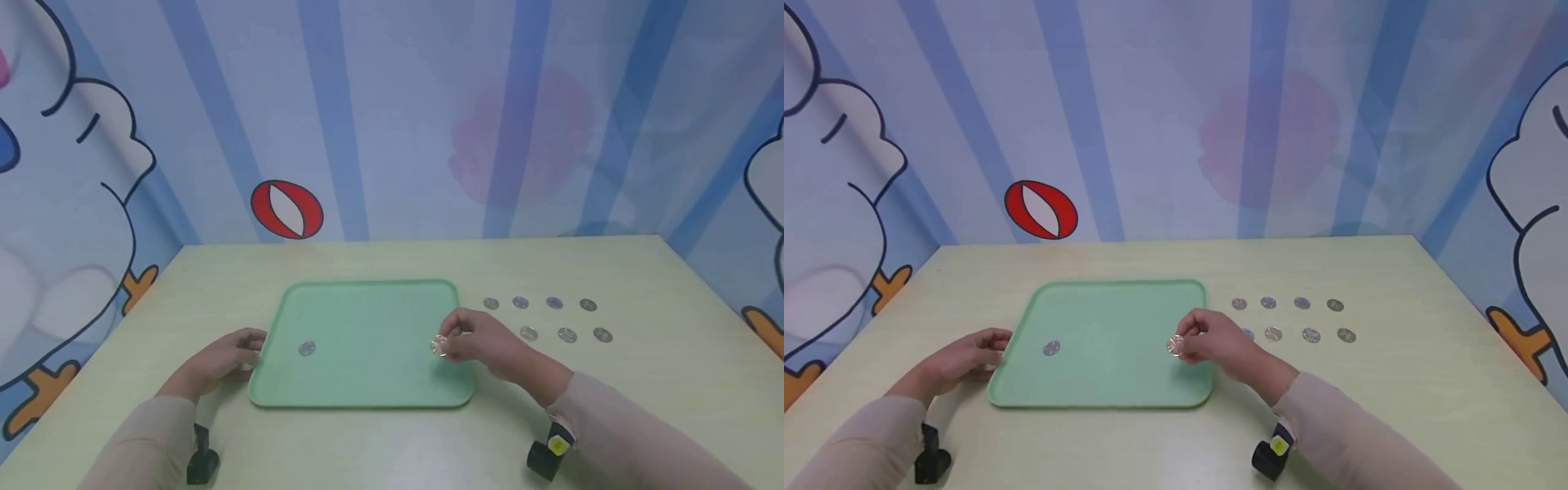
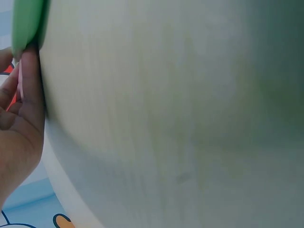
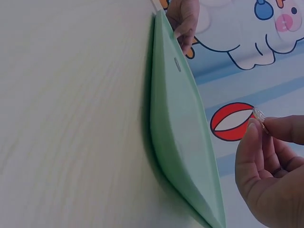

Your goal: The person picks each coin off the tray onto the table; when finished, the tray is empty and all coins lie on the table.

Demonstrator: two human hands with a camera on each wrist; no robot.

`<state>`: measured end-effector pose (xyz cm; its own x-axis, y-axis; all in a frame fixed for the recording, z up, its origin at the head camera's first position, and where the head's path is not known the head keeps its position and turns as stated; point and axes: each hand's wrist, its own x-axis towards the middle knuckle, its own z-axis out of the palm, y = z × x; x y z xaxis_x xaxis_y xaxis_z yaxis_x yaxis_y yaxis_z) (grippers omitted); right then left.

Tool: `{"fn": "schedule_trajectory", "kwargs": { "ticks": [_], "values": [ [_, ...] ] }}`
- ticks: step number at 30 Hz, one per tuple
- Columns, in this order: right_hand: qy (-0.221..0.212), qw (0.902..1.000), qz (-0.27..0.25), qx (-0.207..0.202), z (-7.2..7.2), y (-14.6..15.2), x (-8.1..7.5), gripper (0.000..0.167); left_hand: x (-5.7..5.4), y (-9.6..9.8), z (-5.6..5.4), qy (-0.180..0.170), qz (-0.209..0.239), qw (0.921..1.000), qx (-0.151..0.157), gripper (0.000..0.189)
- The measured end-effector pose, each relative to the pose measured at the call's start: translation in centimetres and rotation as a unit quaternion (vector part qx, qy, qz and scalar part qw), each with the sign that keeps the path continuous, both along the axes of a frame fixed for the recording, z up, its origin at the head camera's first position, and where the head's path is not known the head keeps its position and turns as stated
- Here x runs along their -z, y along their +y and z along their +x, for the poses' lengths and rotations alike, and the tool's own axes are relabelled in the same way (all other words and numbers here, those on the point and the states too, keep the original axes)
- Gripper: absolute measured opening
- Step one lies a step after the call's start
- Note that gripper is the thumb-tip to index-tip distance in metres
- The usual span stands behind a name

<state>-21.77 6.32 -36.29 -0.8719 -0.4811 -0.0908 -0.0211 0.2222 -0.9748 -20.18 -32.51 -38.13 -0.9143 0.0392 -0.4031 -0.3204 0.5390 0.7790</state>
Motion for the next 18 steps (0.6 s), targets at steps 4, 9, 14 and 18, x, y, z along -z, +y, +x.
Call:
{"fn": "schedule_trajectory", "kwargs": {
  "ticks": [4, 9, 14, 18],
  "values": [
    [-0.002, 0.9999, 0.009, 0.009, 0.2, 1.3, 0.3, 0.016, 0.1, 0.1, 0.0, -0.002, -0.004, 1.0, -0.003, 0.056],
    [0.001, 0.9993, 0.032, 0.018, 0.5, 2.9, 0.4, 0.017, 0.1, 0.1, 0.0, 0.002, -0.002, 1.0, -0.002, 0.056],
    [0.0, 0.9984, 0.05, 0.026, 0.8, 4.3, 0.6, 0.016, 0.1, 0.1, 0.0, 0.004, 0.002, 1.0, 0.0, 0.055],
    [-0.001, 0.9969, 0.069, 0.039, 1.0, 5.3, 0.9, 0.015, 0.1, 0.0, 0.1, 0.007, 0.005, 1.0, 0.004, 0.055]
  ]
}}
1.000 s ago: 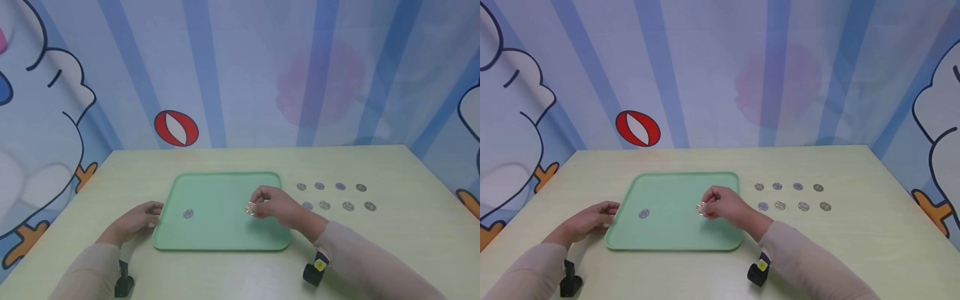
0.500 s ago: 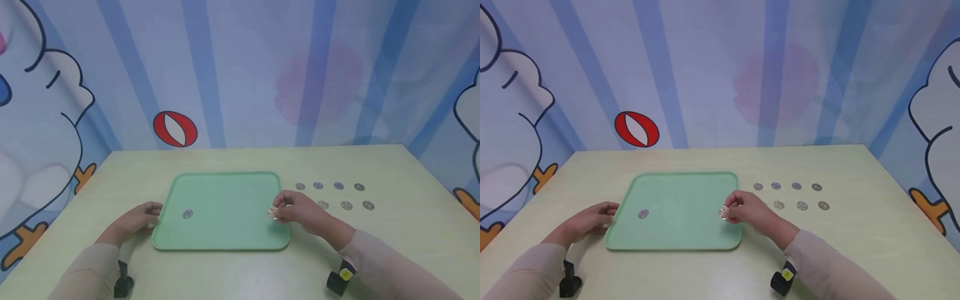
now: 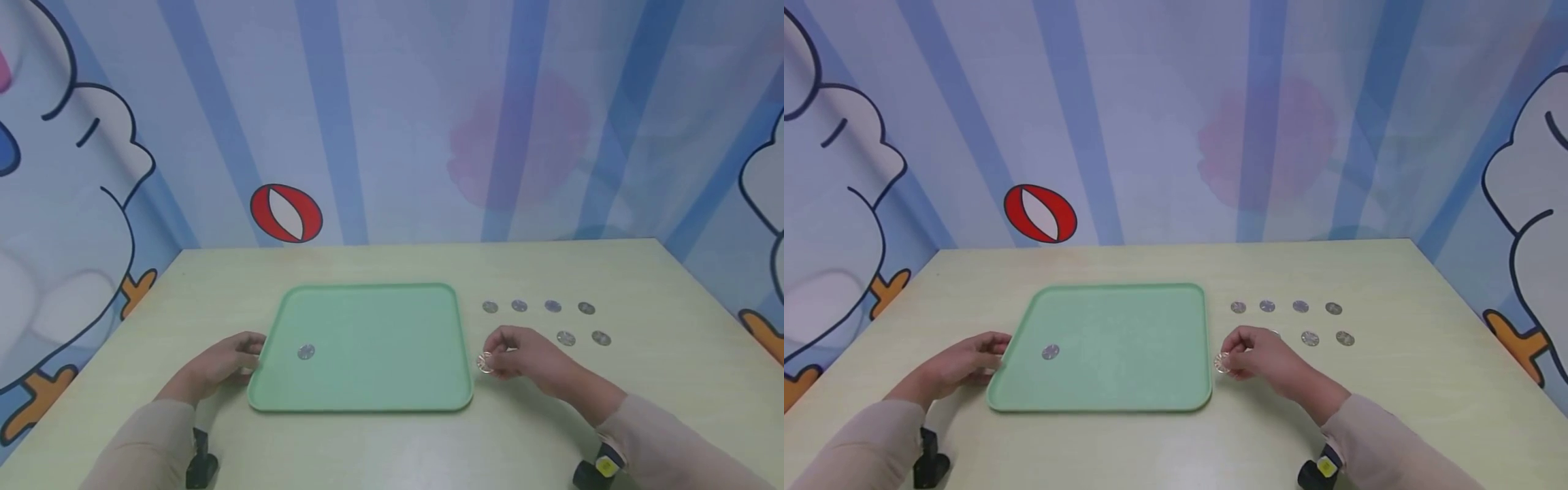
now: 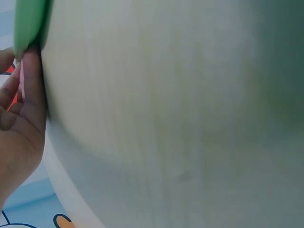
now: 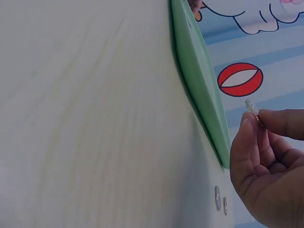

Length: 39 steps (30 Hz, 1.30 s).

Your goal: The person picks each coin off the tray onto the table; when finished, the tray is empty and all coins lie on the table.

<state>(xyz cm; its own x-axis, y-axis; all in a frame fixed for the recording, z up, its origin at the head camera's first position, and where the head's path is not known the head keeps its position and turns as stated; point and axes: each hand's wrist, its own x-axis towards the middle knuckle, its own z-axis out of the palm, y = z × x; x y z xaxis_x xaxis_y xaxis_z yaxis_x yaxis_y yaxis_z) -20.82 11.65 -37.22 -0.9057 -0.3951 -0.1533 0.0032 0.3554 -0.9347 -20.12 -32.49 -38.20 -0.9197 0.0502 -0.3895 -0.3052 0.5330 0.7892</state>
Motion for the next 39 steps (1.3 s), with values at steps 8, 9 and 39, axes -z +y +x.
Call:
{"fn": "schedule_trajectory", "kwargs": {
  "ticks": [8, 9, 39],
  "values": [
    [-0.002, 0.9998, 0.02, -0.006, 0.3, 1.5, 0.4, 0.016, 0.1, -0.1, 0.0, 0.0, -0.001, 1.0, -0.005, 0.055],
    [-0.001, 0.9997, 0.023, -0.007, 0.3, 1.6, 0.4, 0.017, 0.1, -0.1, 0.0, 0.0, -0.001, 1.0, -0.005, 0.055],
    [0.081, 0.9691, 0.233, 0.0, -0.4, 1.5, 1.3, 0.013, 0.1, 0.0, -0.1, -0.009, 0.004, 0.9999, -0.007, 0.055]
  ]
}}
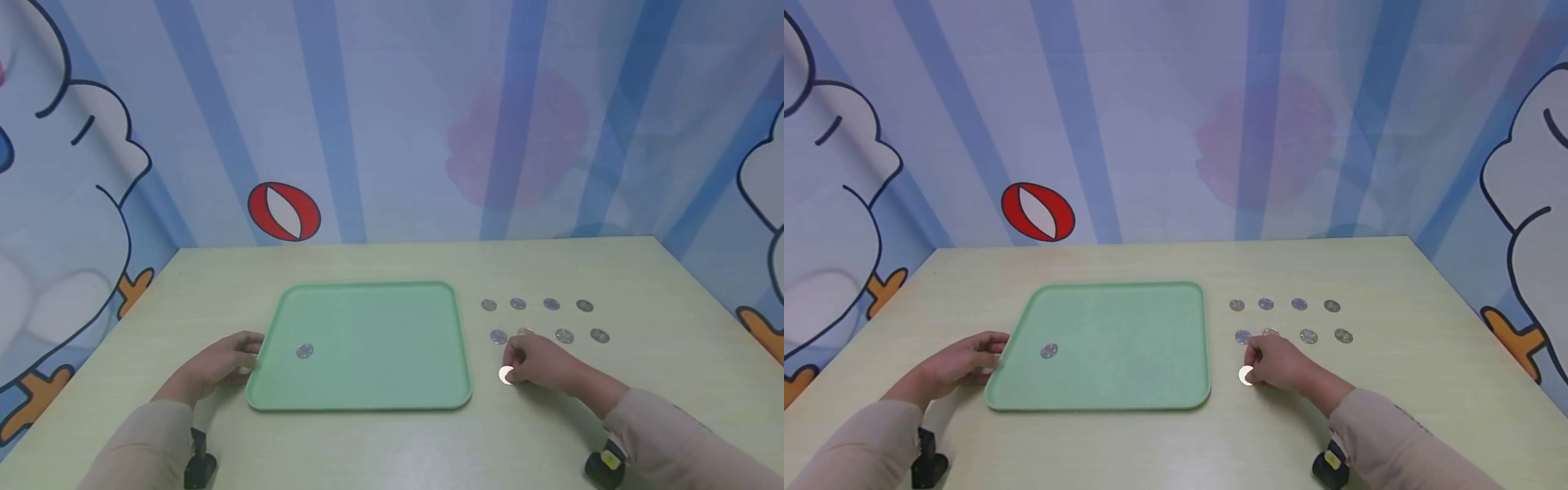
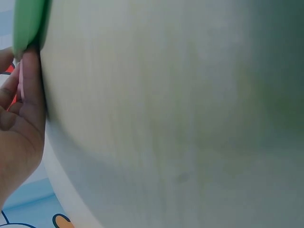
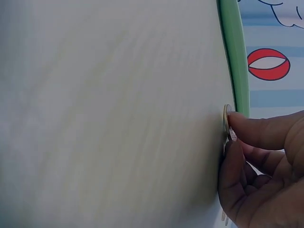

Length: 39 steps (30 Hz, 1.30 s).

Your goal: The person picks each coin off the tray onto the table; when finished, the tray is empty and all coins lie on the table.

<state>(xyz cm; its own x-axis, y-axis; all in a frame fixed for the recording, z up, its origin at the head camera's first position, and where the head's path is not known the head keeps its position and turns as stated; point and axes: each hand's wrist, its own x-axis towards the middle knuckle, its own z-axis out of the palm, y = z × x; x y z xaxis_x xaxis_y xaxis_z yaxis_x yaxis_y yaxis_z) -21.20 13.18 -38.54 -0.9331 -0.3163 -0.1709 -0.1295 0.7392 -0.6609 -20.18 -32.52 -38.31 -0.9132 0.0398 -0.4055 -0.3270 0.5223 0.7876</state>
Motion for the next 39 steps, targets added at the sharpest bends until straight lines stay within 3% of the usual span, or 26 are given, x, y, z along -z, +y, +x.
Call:
{"fn": "schedule_trajectory", "kwargs": {
  "ticks": [11, 18, 22, 30, 39],
  "values": [
    [-0.014, 0.9998, -0.011, 0.012, 0.1, 0.2, 0.1, 0.015, -0.1, 0.0, 0.1, -0.006, -0.001, 1.0, 0.003, 0.056],
    [-0.051, 0.9943, -0.093, 0.008, -0.1, 1.3, -0.1, 0.026, 0.1, 0.0, 0.1, -0.003, 0.0, 1.0, 0.003, 0.055],
    [-0.065, 0.9892, -0.13, -0.015, -0.1, 1.2, -0.8, 0.022, 0.1, 0.0, 0.1, -0.003, 0.0, 1.0, 0.001, 0.055],
    [-0.071, 0.9841, -0.159, -0.036, -0.2, -0.8, -2.4, 0.023, 0.1, -0.2, 0.1, 0.0, 0.005, 1.0, 0.002, 0.054],
    [-0.077, 0.9726, -0.205, -0.079, -0.4, -4.4, -2.4, 0.024, 0.3, -0.2, 0.0, 0.004, 0.005, 1.0, 0.001, 0.052]
  ]
}}
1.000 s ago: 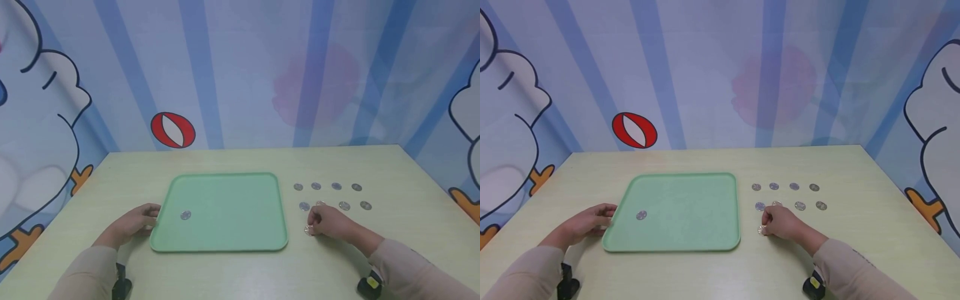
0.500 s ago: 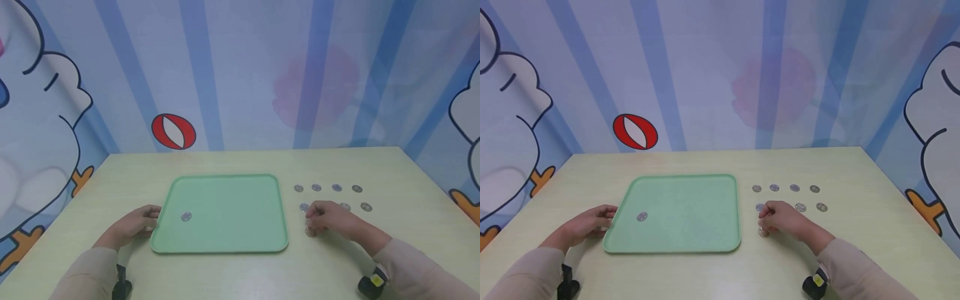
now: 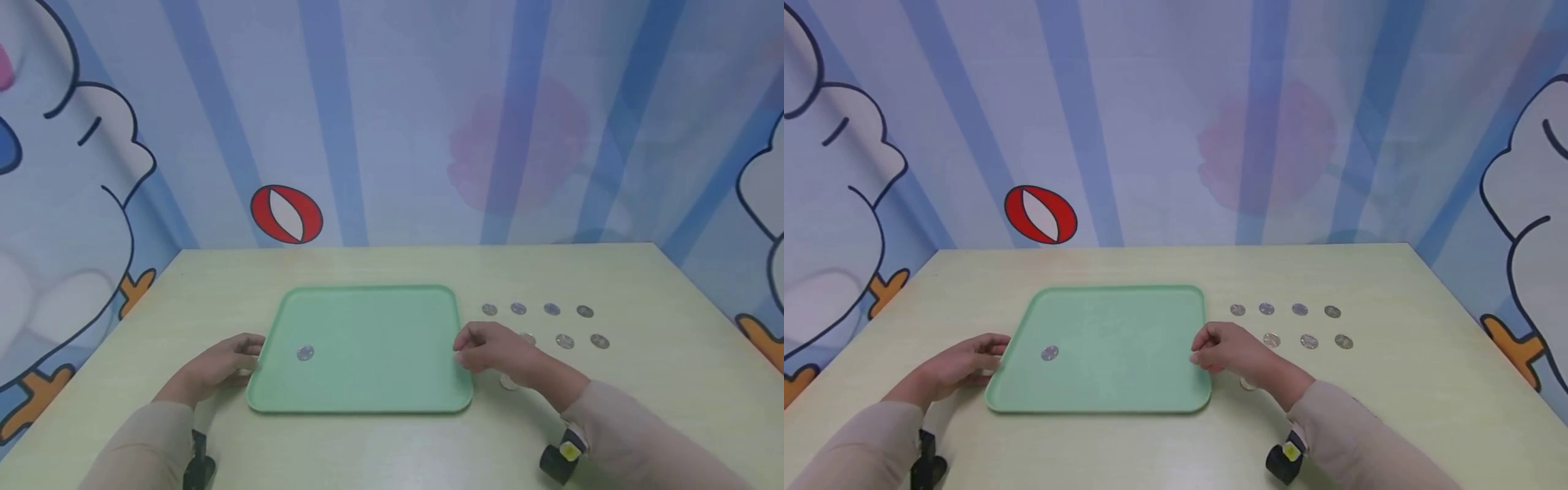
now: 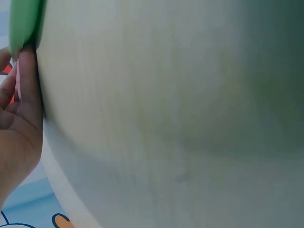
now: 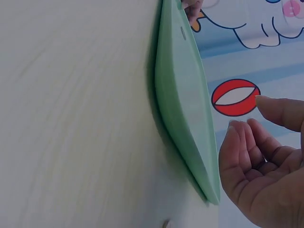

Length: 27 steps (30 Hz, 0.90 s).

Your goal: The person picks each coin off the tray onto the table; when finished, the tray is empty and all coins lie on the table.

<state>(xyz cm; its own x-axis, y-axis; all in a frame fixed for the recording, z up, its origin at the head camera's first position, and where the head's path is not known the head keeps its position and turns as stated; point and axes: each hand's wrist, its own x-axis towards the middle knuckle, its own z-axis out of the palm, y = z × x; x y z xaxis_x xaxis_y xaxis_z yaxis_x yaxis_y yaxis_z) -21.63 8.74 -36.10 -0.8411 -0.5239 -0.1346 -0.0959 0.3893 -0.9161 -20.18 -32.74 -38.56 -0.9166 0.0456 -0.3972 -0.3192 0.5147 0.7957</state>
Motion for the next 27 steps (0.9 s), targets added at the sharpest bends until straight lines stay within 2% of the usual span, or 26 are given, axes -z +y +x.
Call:
{"fn": "schedule_trajectory", "kwargs": {
  "ticks": [10, 16, 22, 27],
  "values": [
    [-0.021, 0.999, -0.034, -0.022, -0.7, -4.5, 0.5, 0.021, 0.1, 0.0, 0.0, 0.005, -0.003, 1.0, -0.003, 0.053],
    [-0.015, 0.999, -0.031, -0.03, -1.1, -7.1, 0.7, 0.019, 0.0, -0.1, 0.1, 0.005, 0.002, 1.0, -0.004, 0.053],
    [-0.013, 0.9986, -0.039, -0.033, -1.4, -9.6, 0.8, 0.017, 0.0, -0.2, 0.0, 0.003, 0.003, 1.0, -0.004, 0.052],
    [-0.028, 0.9985, -0.04, -0.023, -1.5, -11.7, 0.8, 0.016, -0.1, -0.2, 0.1, 0.0, 0.003, 1.0, -0.001, 0.051]
  ]
}}
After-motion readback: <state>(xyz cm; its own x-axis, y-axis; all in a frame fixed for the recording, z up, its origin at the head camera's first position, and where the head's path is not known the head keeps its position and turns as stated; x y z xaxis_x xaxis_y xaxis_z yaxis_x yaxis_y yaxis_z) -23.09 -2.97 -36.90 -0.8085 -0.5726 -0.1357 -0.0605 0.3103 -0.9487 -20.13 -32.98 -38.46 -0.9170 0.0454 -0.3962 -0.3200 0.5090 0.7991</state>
